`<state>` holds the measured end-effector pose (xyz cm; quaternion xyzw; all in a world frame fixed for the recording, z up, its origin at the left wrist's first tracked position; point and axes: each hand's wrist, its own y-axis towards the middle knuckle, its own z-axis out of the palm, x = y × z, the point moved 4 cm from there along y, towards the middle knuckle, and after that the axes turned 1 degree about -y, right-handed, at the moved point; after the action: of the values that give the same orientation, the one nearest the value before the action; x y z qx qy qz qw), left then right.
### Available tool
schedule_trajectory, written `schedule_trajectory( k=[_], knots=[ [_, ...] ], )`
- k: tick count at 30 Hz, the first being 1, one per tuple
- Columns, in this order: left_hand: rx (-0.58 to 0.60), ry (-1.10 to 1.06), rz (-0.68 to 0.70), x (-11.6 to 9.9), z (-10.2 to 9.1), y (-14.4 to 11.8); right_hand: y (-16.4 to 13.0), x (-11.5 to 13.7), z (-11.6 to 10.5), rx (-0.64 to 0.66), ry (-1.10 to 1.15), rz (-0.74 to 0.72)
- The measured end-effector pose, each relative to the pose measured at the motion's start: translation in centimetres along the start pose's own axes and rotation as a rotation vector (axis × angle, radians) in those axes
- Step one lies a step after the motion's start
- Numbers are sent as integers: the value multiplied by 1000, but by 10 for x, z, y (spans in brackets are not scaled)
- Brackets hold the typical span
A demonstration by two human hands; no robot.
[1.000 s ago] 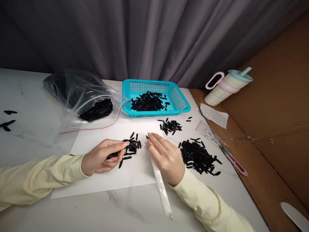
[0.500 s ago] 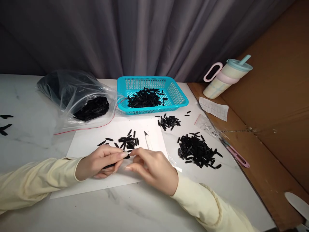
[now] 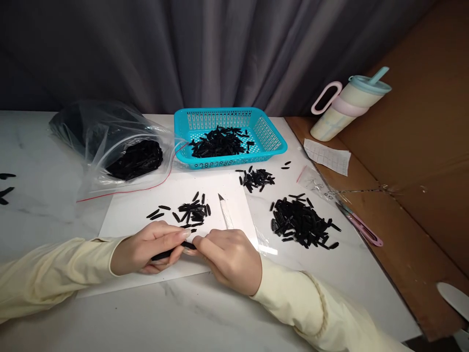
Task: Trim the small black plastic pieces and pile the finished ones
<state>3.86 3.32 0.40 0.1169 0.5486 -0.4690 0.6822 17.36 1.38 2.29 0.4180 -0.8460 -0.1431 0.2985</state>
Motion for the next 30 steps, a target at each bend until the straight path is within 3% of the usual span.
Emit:
schedule_trajectory(
  k=[9, 13, 21, 26, 30],
  knots=[
    [48, -60, -58, 6, -2, 3, -3, 2, -4, -58, -316, -245],
    [42, -56, -68, 6, -2, 3, -4, 2, -4, -61, -390, -280],
    [-5, 60, 40, 3, -5, 3, -2, -3, -2, 20, -38, 19],
    [-79, 38, 23, 1, -5, 2, -4, -4, 1, 79, 54, 69],
    [-31, -39, -8, 2, -4, 2, -5, -6, 3, 97, 61, 93]
  ],
)
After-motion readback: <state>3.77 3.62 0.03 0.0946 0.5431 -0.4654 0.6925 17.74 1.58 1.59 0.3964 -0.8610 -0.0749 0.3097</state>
